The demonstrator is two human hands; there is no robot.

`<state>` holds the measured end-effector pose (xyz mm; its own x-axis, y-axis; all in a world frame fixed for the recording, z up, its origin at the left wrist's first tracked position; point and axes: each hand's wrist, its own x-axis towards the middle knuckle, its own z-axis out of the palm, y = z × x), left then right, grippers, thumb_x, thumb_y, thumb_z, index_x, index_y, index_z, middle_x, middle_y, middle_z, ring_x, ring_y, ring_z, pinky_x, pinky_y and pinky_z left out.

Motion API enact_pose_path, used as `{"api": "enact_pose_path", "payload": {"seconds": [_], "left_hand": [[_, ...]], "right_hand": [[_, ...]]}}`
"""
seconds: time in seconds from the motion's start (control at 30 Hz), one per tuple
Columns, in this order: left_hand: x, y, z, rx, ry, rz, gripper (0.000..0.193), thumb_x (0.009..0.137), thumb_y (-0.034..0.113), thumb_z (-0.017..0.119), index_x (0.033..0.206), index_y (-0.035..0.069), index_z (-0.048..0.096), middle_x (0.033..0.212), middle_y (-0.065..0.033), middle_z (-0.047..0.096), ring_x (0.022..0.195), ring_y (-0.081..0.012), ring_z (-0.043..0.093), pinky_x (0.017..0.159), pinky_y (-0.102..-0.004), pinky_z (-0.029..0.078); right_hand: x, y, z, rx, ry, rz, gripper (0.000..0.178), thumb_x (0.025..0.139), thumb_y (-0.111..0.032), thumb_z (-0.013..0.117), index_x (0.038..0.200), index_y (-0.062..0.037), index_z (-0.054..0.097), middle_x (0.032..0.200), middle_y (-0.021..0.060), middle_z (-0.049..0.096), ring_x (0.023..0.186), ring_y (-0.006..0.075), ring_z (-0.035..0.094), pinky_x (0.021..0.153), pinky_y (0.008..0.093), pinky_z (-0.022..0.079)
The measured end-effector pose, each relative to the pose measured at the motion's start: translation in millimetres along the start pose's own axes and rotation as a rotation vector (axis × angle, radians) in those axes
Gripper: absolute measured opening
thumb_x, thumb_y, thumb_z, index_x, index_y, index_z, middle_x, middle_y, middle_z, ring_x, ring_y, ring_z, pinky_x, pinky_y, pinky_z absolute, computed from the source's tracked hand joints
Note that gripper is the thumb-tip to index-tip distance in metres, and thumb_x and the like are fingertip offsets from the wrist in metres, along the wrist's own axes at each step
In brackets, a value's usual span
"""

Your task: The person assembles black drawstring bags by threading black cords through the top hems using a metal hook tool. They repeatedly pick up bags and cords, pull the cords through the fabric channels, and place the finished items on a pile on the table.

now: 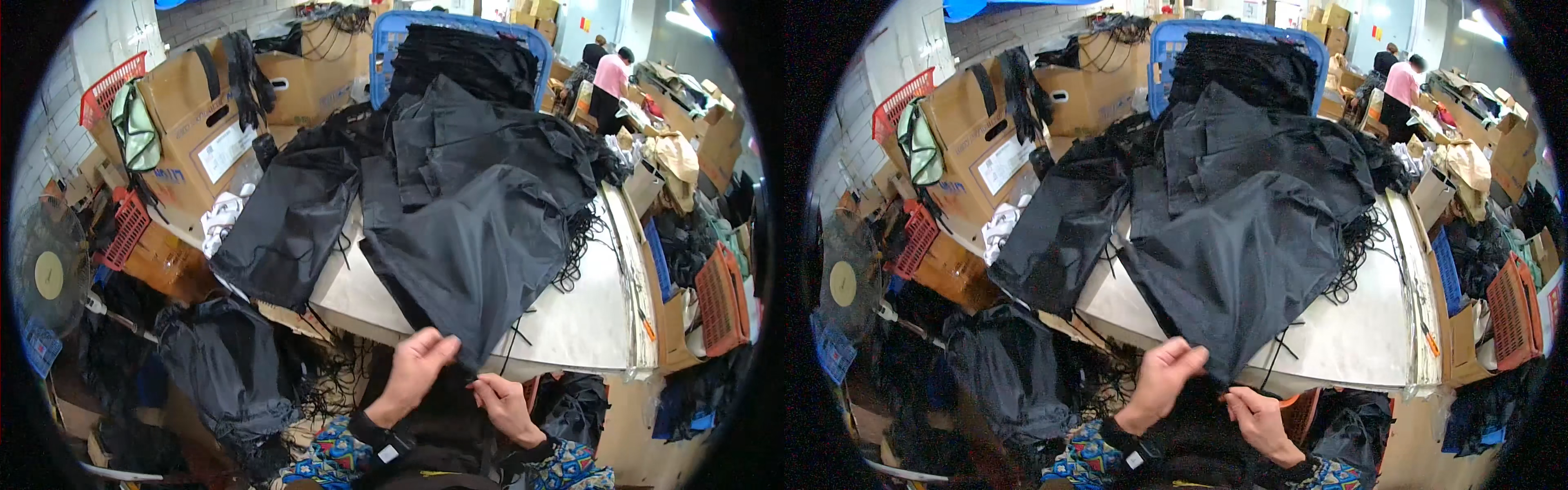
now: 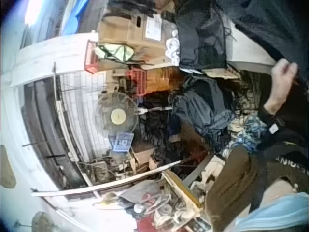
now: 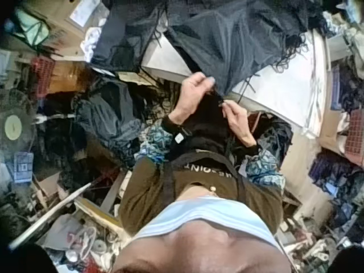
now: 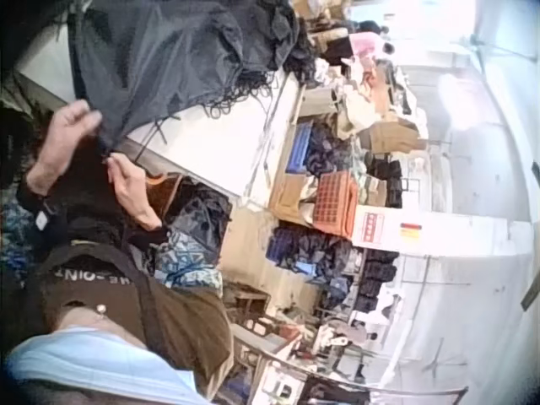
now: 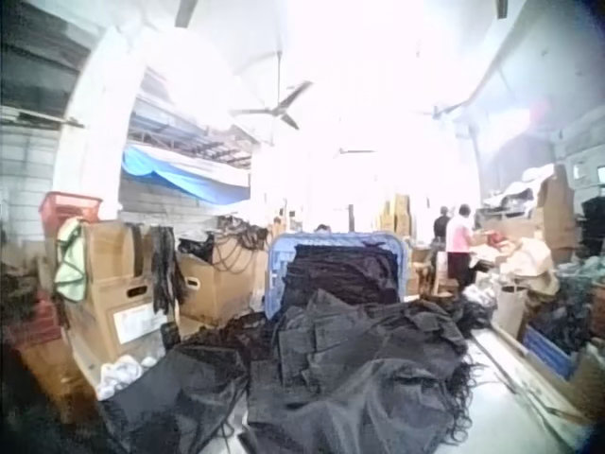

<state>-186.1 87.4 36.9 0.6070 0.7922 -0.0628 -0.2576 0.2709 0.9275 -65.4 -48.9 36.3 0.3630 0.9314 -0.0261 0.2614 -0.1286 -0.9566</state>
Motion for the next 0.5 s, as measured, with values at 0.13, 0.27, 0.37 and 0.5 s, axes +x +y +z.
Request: {"api": "enact_pose_path", "payload": {"seconds": [0.13, 0.27, 0.37, 0.5], "left_hand": [[0, 12, 28, 0.261, -0.004, 0.250, 0.018, 0.090, 0.011, 0.059, 0.080, -0.002, 0.051, 0.062, -0.0037, 0.050, 0.062, -0.0049, 0.044, 0.051, -0.0268, 0.039], [18, 22, 20, 1.163, -0.007, 0.832, 0.020, 0.082, 0.001, 0.055, 0.103, 0.001, 0.057, 0.082, -0.0152, 0.058, 0.059, -0.0315, 0.060, 0.051, -0.0374, 0.048], [21, 9, 24, 1.461, -0.262, 0.953, 0.029, 0.076, 0.006, 0.055, 0.103, 0.007, 0.060, 0.082, -0.0113, 0.060, 0.058, -0.0247, 0.061, 0.049, -0.0353, 0.049], [14, -3, 33, 1.595, -0.465, 0.878, 0.022, 0.072, 0.008, 0.056, 0.093, 0.009, 0.065, 0.070, -0.0098, 0.060, 0.054, -0.0239, 0.061, 0.048, -0.0344, 0.049]], "right_hand": [[26, -15, -7, -0.287, 0.056, -0.302, 0.009, 0.085, -0.006, 0.061, 0.089, 0.0008, 0.064, 0.069, 0.0134, 0.061, 0.062, 0.0258, 0.061, 0.057, 0.0307, 0.046], [29, -73, -69, -0.382, 0.517, -0.531, 0.037, 0.092, -0.014, 0.050, 0.124, 0.0041, 0.050, 0.117, 0.0180, 0.058, 0.107, 0.0263, 0.055, 0.093, 0.0345, 0.040], [35, -110, -92, -0.176, 0.871, -0.679, 0.049, 0.100, -0.032, 0.036, 0.133, 0.0045, 0.041, 0.123, 0.0151, 0.055, 0.112, 0.0219, 0.052, 0.096, 0.0329, 0.036], [-8, -83, -93, 0.073, 0.819, -0.469, 0.025, 0.095, -0.006, 0.043, 0.114, 0.0047, 0.056, 0.101, 0.0114, 0.063, 0.103, 0.0179, 0.055, 0.096, 0.0313, 0.038]]}}
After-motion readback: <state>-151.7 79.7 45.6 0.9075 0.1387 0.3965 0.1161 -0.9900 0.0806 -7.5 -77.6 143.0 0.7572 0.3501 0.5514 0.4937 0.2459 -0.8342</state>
